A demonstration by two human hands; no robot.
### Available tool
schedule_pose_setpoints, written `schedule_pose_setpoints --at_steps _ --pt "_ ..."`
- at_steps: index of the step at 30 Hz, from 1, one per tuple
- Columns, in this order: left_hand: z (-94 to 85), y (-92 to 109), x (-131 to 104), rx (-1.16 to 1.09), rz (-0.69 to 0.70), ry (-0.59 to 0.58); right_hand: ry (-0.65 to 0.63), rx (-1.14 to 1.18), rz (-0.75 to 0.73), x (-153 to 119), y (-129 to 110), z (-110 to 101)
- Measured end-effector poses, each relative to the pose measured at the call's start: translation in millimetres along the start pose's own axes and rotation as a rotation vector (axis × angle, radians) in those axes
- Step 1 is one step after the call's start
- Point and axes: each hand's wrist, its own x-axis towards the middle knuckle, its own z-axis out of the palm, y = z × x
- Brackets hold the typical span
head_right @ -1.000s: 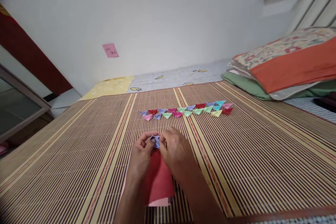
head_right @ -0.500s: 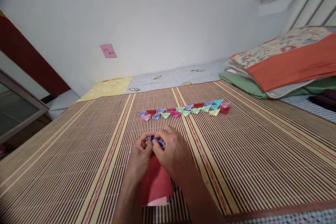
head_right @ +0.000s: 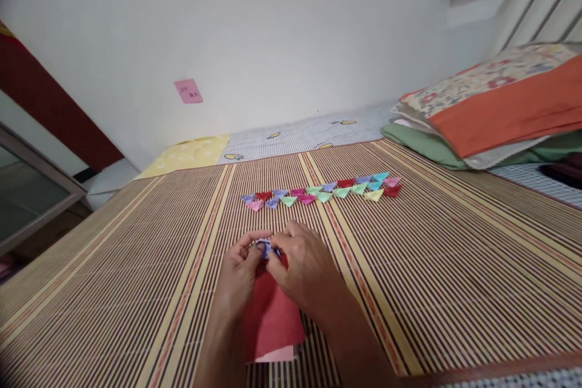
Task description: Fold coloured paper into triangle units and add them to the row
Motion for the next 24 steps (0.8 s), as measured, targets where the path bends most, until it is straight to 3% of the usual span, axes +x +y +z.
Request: schedule_pose_setpoints --at_steps 3,9,15,21,24 --pt "3.4 -1 -2 0.082 0.054 -0.012 0.03 -0.038 0.02 1 0 3" --pt "6.7 0 -7 0.445 0.227 0.111 -0.008 -0.152 -0.021 0 -2 6" --pt "-3.2 4 -4 0.58 0.262 0.12 -0.067 -0.21 -0.091 -1 -2 7" --pt "-8.9 10 -8 0.733 0.274 -0.086 -0.058 -0.204 -0.128 -2 6 11" --pt "-7.6 11 -10 0.8 0.253 -0.089 -0.065 -0.209 -0.141 -2 8 14"
